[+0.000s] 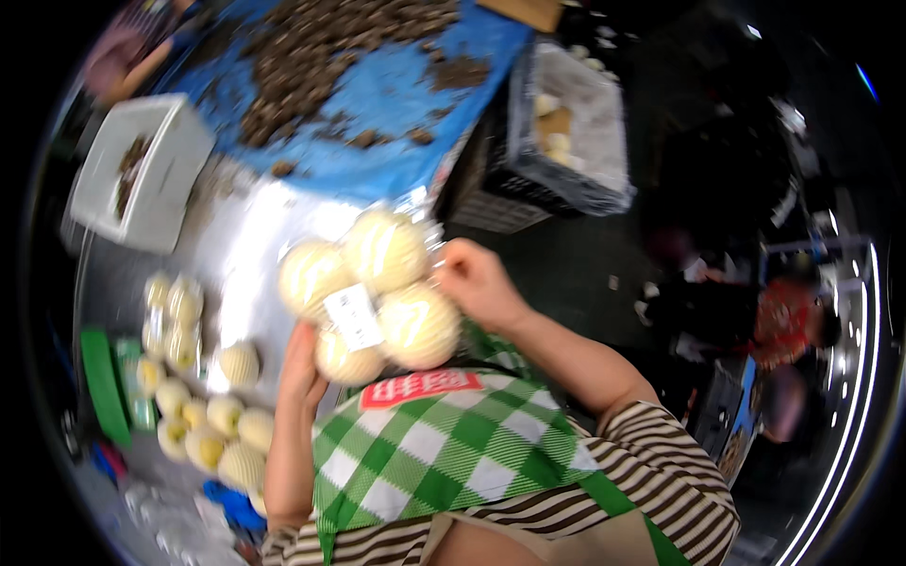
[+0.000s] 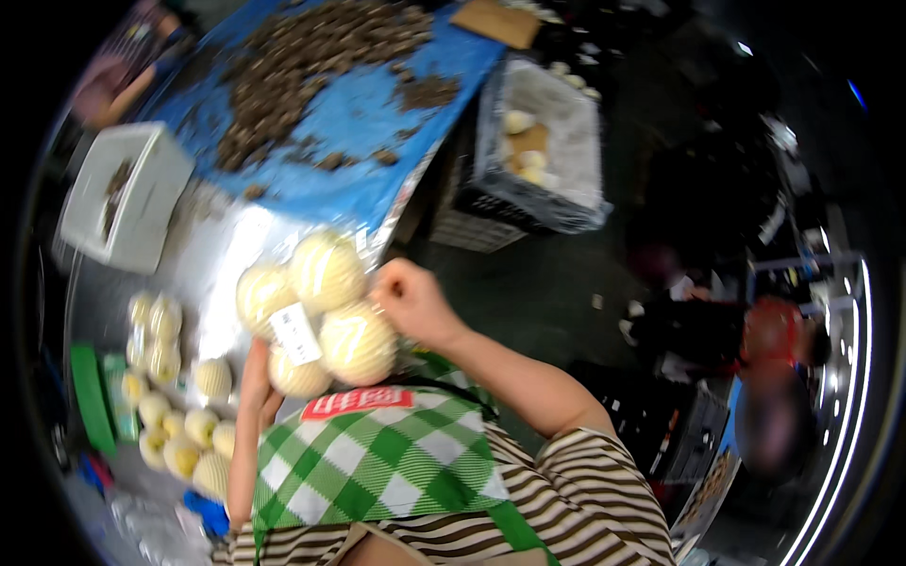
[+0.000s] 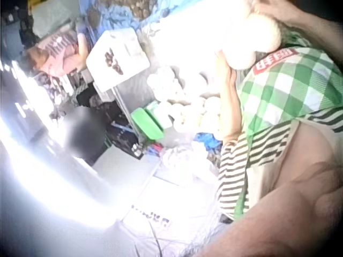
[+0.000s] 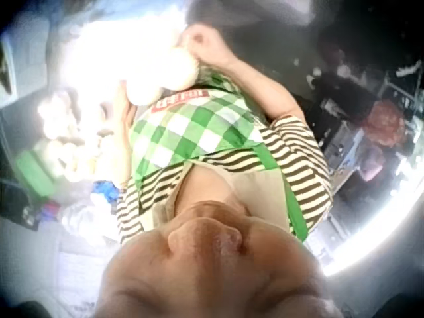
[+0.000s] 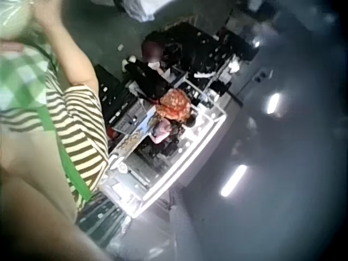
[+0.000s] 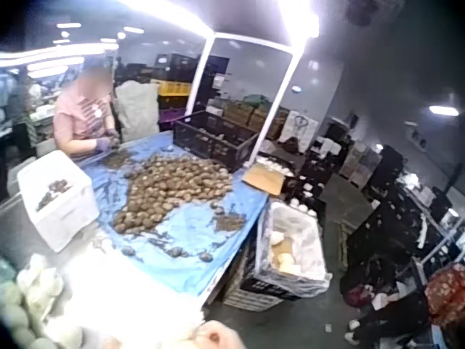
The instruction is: The person puts yellow pears into foam protective nets, places them into plastic containers, seals the containers using a manual blue tape dispenser, and arranges the finished packs into a large black plastic crate.
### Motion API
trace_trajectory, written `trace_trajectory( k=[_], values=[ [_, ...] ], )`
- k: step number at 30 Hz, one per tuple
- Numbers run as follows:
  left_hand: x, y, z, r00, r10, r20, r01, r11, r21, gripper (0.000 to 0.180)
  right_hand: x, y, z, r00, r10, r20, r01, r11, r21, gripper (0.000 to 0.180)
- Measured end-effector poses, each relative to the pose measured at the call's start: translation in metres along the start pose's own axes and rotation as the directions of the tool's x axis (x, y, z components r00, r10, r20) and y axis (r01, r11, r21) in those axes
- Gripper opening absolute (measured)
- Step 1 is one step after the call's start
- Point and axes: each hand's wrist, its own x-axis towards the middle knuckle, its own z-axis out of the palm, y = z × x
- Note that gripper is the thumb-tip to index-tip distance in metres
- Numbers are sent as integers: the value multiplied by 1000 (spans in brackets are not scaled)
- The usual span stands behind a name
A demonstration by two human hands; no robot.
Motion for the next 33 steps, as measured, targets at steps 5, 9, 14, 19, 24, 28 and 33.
trace_trajectory(
  k=[5, 9, 14, 19, 24, 28, 33],
  values=[
    [-3, 5, 8, 991, 98, 87, -98, 995, 0, 58, -3, 1, -3, 992, 126, -17, -121, 974, 193, 3],
    [-20, -11, -23, 978, 161, 134, -147, 984, -104, 58, 1, 4, 23, 987, 138, 80, -145, 986, 88, 2],
    [-31, -15, -21, 986, 161, -45, -167, 966, -200, 54, 13, 21, 31, 933, 254, 256, -311, 926, 215, 7],
    [-56, -7, -45, 976, 174, -135, -201, 953, -229, 52, 43, 27, 58, 762, 389, 517, -486, 872, 61, 9],
    [-58, 31, -98, 948, 173, -267, -194, 980, -50, 50, 61, 34, 118, 640, 403, 654, -626, 768, 139, 19],
    [-60, 112, -155, 959, 135, -249, -99, 984, 149, 56, 74, 54, 187, 633, 349, 691, -626, 755, 193, 21],
    [-24, 203, -270, 959, 71, -276, 30, 939, 344, 51, 97, 70, 304, 635, 344, 691, -710, 614, 346, 17]
  ],
)
